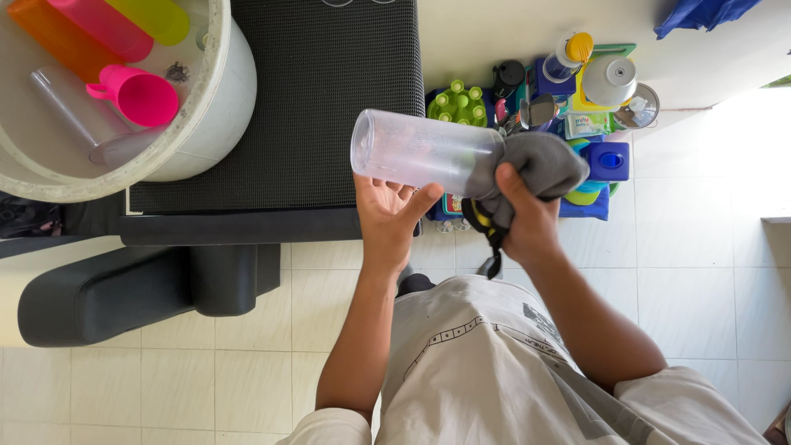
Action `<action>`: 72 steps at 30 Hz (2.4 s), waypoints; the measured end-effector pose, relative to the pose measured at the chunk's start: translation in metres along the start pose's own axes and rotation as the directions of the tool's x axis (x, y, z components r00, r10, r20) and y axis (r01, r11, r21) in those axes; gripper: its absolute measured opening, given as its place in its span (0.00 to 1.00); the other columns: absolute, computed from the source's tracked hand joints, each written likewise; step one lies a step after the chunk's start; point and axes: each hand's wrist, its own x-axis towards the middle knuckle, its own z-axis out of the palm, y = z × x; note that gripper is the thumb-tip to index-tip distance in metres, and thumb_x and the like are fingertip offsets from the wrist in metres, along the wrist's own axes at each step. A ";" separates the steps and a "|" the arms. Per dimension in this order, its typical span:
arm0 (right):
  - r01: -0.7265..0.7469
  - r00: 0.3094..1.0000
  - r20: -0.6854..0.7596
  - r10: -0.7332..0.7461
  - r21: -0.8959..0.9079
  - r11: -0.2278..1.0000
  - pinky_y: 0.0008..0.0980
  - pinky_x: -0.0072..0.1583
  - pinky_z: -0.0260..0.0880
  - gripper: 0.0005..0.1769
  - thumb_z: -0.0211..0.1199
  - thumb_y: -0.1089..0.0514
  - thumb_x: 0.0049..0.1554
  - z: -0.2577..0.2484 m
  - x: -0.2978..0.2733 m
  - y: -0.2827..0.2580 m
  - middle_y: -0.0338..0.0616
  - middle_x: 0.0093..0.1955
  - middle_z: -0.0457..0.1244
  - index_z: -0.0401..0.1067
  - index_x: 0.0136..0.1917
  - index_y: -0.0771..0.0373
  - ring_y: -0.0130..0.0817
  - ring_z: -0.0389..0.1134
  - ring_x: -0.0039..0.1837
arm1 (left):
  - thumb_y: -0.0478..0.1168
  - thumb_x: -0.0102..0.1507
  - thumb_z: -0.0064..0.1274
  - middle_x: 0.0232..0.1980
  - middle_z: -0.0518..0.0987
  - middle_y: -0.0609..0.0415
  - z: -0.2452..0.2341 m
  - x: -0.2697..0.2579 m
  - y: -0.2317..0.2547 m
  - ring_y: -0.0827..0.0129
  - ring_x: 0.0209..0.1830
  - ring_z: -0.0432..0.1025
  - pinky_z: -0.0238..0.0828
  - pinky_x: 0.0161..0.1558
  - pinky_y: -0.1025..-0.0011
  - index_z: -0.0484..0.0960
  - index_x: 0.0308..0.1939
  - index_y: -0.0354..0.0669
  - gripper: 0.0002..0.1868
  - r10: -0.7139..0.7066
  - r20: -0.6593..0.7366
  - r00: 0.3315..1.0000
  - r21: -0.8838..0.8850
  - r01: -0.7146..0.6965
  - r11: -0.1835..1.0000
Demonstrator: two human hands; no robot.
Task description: The person wipes a clear plastic tumbler with a grey cloth, rotating it to clean the exterior surface. After finishing, the person places the tumbler on a black mat next to other similar tumblers. The person then picks up another tumbler from a white bucket and repeats the wiping process.
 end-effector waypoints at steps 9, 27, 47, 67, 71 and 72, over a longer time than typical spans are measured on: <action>-0.370 0.926 0.023 0.377 -0.148 0.917 0.40 0.55 0.76 0.28 0.71 0.57 0.54 0.023 0.014 -0.037 0.48 0.54 0.69 0.70 0.65 0.67 0.38 0.74 0.52 | 0.27 0.55 0.74 0.78 0.64 0.41 -0.059 0.010 0.035 0.58 0.81 0.60 0.63 0.79 0.56 0.60 0.76 0.46 0.50 0.113 0.577 0.809 0.085 -0.198 0.977; 0.398 0.916 0.165 -0.366 -0.497 0.771 0.25 0.54 0.69 0.22 0.74 0.58 0.61 0.042 -0.027 0.094 0.36 0.54 0.65 0.67 0.63 0.60 0.23 0.66 0.51 | 0.31 0.59 0.65 0.61 0.75 0.45 -0.059 0.005 0.039 0.58 0.61 0.73 0.73 0.60 0.51 0.68 0.66 0.34 0.33 -0.240 -0.148 0.959 -0.203 0.208 0.957; 0.161 0.987 0.103 -0.124 -0.604 0.780 0.25 0.60 0.67 0.22 0.72 0.58 0.58 -0.002 0.070 0.040 0.37 0.57 0.66 0.69 0.62 0.63 0.23 0.66 0.58 | 0.42 0.61 0.70 0.77 0.60 0.39 -0.105 0.168 -0.002 0.45 0.80 0.58 0.62 0.75 0.43 0.56 0.75 0.41 0.46 0.259 -0.186 0.948 0.648 -0.080 0.757; 0.068 0.998 0.047 -0.049 -0.753 0.655 0.26 0.56 0.68 0.21 0.73 0.55 0.55 0.001 0.101 0.035 0.38 0.54 0.67 0.72 0.59 0.63 0.24 0.67 0.54 | 0.36 0.62 0.66 0.72 0.70 0.39 -0.175 0.348 -0.066 0.48 0.75 0.66 0.64 0.74 0.54 0.56 0.76 0.43 0.44 0.460 -0.209 0.863 0.803 -0.118 0.585; 0.021 0.999 -0.006 -0.040 -0.770 0.638 0.27 0.54 0.68 0.21 0.73 0.54 0.55 0.004 0.102 0.040 0.38 0.53 0.67 0.73 0.58 0.63 0.25 0.66 0.52 | 0.36 0.62 0.65 0.74 0.67 0.38 -0.181 0.363 -0.074 0.47 0.75 0.64 0.63 0.74 0.54 0.54 0.77 0.41 0.45 0.448 -0.196 0.872 0.804 -0.118 0.583; 0.027 0.999 -0.002 -0.045 -0.769 0.639 0.27 0.54 0.68 0.21 0.73 0.54 0.55 0.005 0.103 0.040 0.38 0.53 0.67 0.73 0.58 0.63 0.25 0.66 0.52 | 0.36 0.62 0.65 0.74 0.67 0.38 -0.182 0.366 -0.076 0.47 0.75 0.64 0.62 0.74 0.54 0.54 0.77 0.41 0.45 0.443 -0.192 0.876 0.802 -0.119 0.585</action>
